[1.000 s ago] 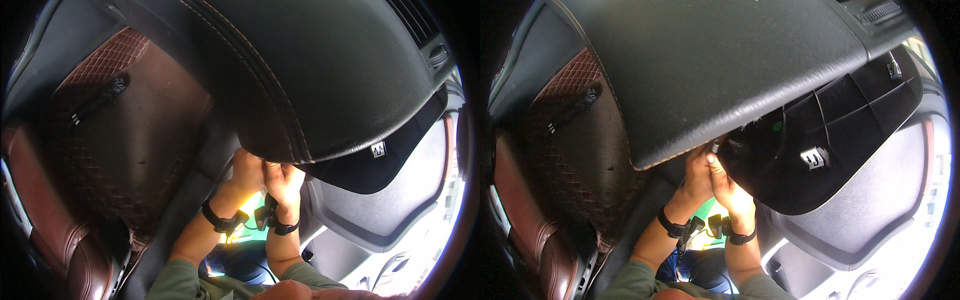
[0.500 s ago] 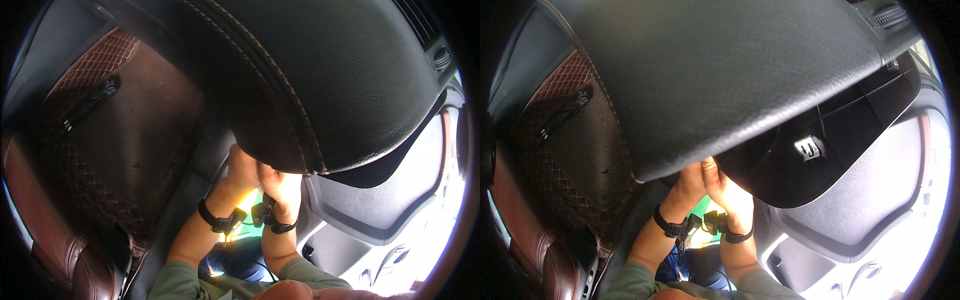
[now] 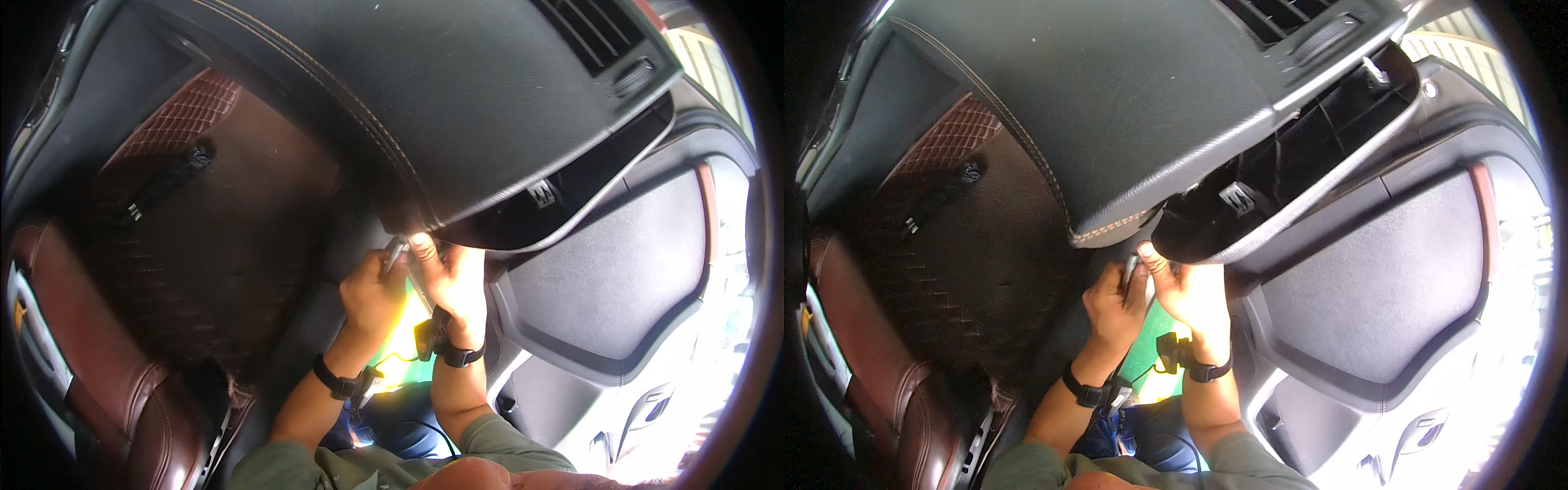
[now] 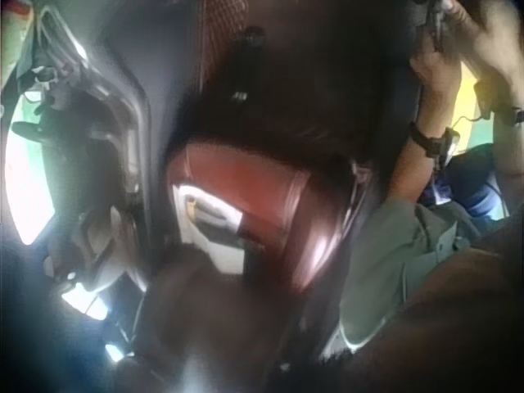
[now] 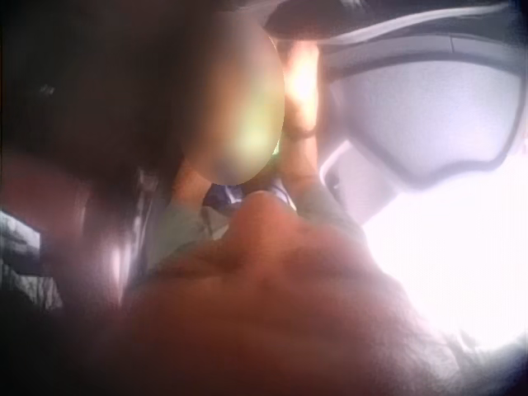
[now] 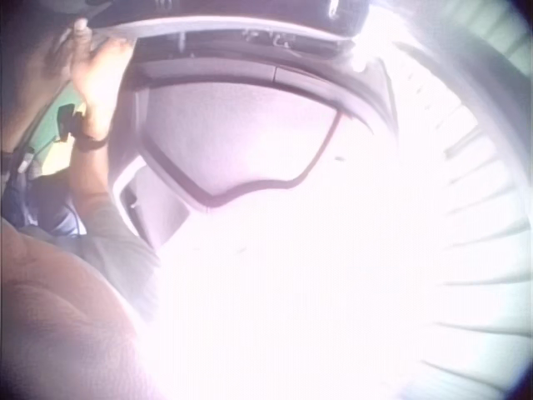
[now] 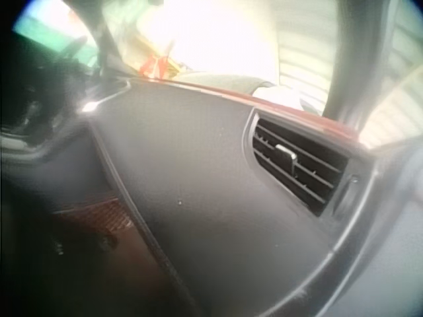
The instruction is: The person uses a screwdriver to loosen screws and pry off interior trim panels on the passenger side of a car. They remove a lower dashboard panel and a door panel, then place the removed parts on the seat.
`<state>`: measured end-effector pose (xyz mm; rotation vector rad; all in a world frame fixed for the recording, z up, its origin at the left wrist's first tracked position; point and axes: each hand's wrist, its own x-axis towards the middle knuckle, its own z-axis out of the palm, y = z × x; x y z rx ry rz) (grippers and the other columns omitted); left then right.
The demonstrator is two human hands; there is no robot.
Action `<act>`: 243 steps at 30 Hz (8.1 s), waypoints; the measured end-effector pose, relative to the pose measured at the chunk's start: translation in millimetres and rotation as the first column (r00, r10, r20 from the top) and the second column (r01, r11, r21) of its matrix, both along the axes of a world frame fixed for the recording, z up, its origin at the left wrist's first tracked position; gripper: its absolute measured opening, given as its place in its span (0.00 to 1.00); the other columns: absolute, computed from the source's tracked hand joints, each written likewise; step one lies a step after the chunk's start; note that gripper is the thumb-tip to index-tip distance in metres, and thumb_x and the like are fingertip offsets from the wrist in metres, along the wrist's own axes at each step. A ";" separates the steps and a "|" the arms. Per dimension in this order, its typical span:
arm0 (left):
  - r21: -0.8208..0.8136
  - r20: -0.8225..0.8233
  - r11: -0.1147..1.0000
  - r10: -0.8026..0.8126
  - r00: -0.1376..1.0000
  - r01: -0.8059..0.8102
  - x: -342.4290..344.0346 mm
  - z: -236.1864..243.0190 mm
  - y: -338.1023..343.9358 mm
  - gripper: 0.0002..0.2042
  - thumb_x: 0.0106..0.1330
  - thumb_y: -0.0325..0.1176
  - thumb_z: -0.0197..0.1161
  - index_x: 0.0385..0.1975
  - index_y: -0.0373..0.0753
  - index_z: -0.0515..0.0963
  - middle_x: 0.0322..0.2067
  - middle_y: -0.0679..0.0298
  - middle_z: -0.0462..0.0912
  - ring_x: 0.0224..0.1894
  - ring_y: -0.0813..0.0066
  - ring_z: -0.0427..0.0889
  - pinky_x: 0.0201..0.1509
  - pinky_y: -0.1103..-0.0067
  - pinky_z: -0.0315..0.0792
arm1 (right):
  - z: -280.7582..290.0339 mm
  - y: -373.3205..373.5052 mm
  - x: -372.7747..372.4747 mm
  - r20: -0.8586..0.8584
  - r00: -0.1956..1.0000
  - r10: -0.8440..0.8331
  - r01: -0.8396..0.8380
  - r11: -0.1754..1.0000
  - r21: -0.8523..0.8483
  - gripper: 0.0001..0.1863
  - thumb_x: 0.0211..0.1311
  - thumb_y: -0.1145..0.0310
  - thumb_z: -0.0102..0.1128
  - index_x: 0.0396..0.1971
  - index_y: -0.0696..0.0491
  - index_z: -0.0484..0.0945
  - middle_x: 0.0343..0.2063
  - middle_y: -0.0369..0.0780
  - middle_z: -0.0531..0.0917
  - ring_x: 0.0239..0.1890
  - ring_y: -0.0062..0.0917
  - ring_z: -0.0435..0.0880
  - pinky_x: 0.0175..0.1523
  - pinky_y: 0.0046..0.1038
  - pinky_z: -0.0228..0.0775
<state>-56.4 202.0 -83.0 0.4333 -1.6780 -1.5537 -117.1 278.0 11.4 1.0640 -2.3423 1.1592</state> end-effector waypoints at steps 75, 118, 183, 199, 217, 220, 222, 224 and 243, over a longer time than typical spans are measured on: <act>0.569 -0.076 0.792 -0.217 0.973 0.221 136.9 97.9 -253.6 0.15 0.72 0.40 0.53 0.44 0.33 0.78 0.31 0.64 0.77 0.27 0.78 0.73 0.23 0.85 0.64 | -2.3 -60.8 -141.2 0.086 0.995 -0.053 0.094 0.162 -0.982 0.19 0.69 0.65 0.54 0.18 0.59 0.69 0.15 0.48 0.71 0.19 0.30 0.66 0.31 0.37 0.63; 0.762 0.168 0.647 -0.190 0.967 -0.006 138.9 21.6 -288.4 0.10 0.71 0.25 0.57 0.49 0.28 0.73 0.39 0.55 0.84 0.34 0.72 0.83 0.31 0.80 0.79 | -223.9 -221.2 14.5 0.805 0.577 0.140 -0.551 0.794 0.256 0.18 0.67 0.71 0.63 0.53 0.63 0.79 0.45 0.49 0.86 0.48 0.41 0.86 0.54 0.38 0.81; 0.151 0.368 0.908 -0.418 0.831 0.390 128.8 45.1 -237.7 0.12 0.72 0.25 0.61 0.53 0.33 0.76 0.41 0.62 0.86 0.36 0.80 0.83 0.39 0.81 0.78 | -36.8 -182.6 47.0 0.609 0.226 0.760 -0.137 0.644 -0.752 0.19 0.77 0.63 0.57 0.55 0.64 0.76 0.46 0.48 0.85 0.49 0.35 0.87 0.57 0.36 0.83; 0.344 0.359 0.828 -0.552 0.753 0.443 -18.8 -4.0 -360.3 0.13 0.77 0.36 0.60 0.53 0.36 0.79 0.38 0.63 0.86 0.33 0.79 0.83 0.34 0.81 0.78 | -87.4 -315.7 -79.8 0.777 0.306 0.550 0.124 0.786 -0.605 0.15 0.77 0.66 0.58 0.52 0.62 0.78 0.47 0.45 0.85 0.48 0.33 0.86 0.57 0.33 0.81; -0.012 0.600 1.000 0.014 0.800 -0.009 -41.1 10.0 -463.6 0.17 0.73 0.47 0.64 0.42 0.37 0.82 0.34 0.56 0.87 0.35 0.66 0.81 0.44 0.71 0.76 | -118.6 -470.9 -148.4 0.353 0.294 0.888 -0.121 0.401 -0.908 0.06 0.73 0.70 0.61 0.41 0.57 0.82 0.37 0.41 0.87 0.40 0.28 0.86 0.50 0.28 0.81; -0.246 0.722 0.969 0.158 0.674 0.036 -42.1 4.7 -454.5 0.24 0.76 0.50 0.57 0.53 0.31 0.80 0.42 0.48 0.88 0.44 0.53 0.85 0.55 0.70 0.77 | -126.5 -477.0 -147.4 0.336 0.285 0.898 -0.158 0.390 -0.907 0.09 0.74 0.69 0.61 0.45 0.58 0.81 0.40 0.41 0.86 0.43 0.26 0.85 0.51 0.27 0.79; -0.194 0.648 0.979 0.170 0.743 -0.055 -29.7 5.8 -440.8 0.19 0.77 0.45 0.57 0.48 0.32 0.81 0.36 0.54 0.87 0.37 0.64 0.84 0.46 0.72 0.78 | -127.7 -476.5 -142.5 0.334 0.307 0.891 -0.180 0.399 -0.899 0.11 0.75 0.67 0.61 0.48 0.59 0.80 0.40 0.40 0.85 0.43 0.25 0.84 0.51 0.24 0.77; -0.096 0.535 0.992 0.125 0.835 -0.087 -26.0 -18.8 -467.9 0.17 0.74 0.46 0.60 0.43 0.37 0.83 0.29 0.64 0.83 0.28 0.75 0.79 0.34 0.77 0.73 | -121.6 -496.7 -128.4 0.313 0.321 0.894 -0.161 0.377 -0.912 0.10 0.75 0.67 0.61 0.47 0.58 0.80 0.39 0.39 0.85 0.41 0.24 0.83 0.50 0.24 0.77; 0.241 0.439 0.971 -0.109 0.892 0.000 -21.4 -101.9 -464.7 0.10 0.68 0.33 0.69 0.44 0.38 0.81 0.32 0.73 0.80 0.34 0.84 0.74 0.42 0.82 0.70 | -237.4 -446.3 -148.1 0.455 0.344 0.821 -0.250 0.548 -0.798 0.18 0.79 0.61 0.53 0.59 0.57 0.76 0.43 0.45 0.88 0.34 0.22 0.86 0.29 0.23 0.78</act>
